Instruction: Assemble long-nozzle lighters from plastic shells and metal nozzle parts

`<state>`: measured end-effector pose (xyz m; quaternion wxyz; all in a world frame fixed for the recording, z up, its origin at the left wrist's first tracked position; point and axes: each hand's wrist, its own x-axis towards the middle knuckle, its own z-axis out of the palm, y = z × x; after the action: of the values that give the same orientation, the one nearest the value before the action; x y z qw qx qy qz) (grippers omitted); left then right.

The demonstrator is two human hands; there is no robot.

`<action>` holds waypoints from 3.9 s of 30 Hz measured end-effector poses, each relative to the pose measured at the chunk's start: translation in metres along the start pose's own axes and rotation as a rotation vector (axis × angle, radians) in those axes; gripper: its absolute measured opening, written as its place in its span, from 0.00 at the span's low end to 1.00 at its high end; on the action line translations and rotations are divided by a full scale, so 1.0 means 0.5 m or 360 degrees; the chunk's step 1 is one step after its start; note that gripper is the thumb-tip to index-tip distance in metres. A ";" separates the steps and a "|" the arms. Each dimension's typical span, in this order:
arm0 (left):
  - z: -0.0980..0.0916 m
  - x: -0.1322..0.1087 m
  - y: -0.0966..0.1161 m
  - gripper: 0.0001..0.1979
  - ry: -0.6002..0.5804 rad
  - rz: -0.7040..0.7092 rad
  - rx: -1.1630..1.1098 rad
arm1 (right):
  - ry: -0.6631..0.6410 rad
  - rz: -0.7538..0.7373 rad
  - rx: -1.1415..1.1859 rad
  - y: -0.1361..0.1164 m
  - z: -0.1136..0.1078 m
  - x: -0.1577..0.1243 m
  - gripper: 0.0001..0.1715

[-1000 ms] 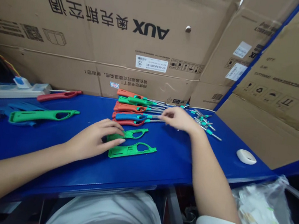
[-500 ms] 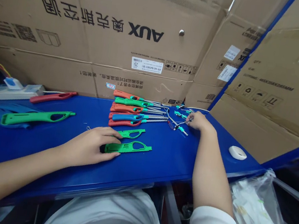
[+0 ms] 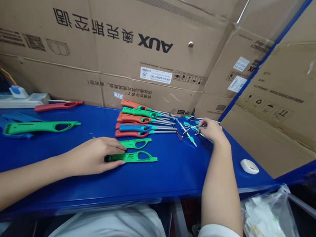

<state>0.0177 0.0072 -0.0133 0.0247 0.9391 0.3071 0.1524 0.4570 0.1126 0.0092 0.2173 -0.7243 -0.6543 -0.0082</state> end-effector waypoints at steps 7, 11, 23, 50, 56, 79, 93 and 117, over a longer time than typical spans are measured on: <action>0.002 0.019 -0.001 0.14 0.0232 -0.0021 -0.0170 | 0.0092 0.0062 0.0065 -0.016 -0.012 -0.007 0.09; 0.005 0.108 -0.007 0.14 0.0302 0.0125 -0.0036 | 0.0089 0.0091 0.0087 -0.022 -0.018 -0.011 0.09; 0.091 0.479 0.009 0.23 0.0188 0.0076 0.0352 | 0.0088 0.0015 0.0113 -0.041 -0.026 -0.025 0.08; 0.114 0.493 -0.004 0.21 0.0268 0.0011 0.0092 | 0.0258 0.0134 0.0259 -0.050 -0.036 -0.028 0.07; 0.080 0.367 -0.022 0.27 0.0546 -0.0129 -0.0163 | 0.0105 -0.0157 0.0755 -0.109 -0.017 -0.077 0.16; 0.044 0.049 0.003 0.18 0.0517 -0.0707 -0.1142 | -0.0563 -0.0987 0.0913 -0.227 0.050 -0.256 0.16; 0.045 0.046 0.005 0.16 0.0430 -0.0569 -0.1123 | -0.0395 -0.0778 0.0854 -0.221 0.055 -0.255 0.14; 0.032 0.046 -0.003 0.15 0.0266 -0.0581 -0.1214 | -0.0400 -0.1017 0.1001 -0.213 0.039 -0.263 0.10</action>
<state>0.0390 0.0227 -0.0224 0.3718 0.7774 0.3908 0.3237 0.3315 0.0002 -0.0148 0.3320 -0.3806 -0.8367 0.2120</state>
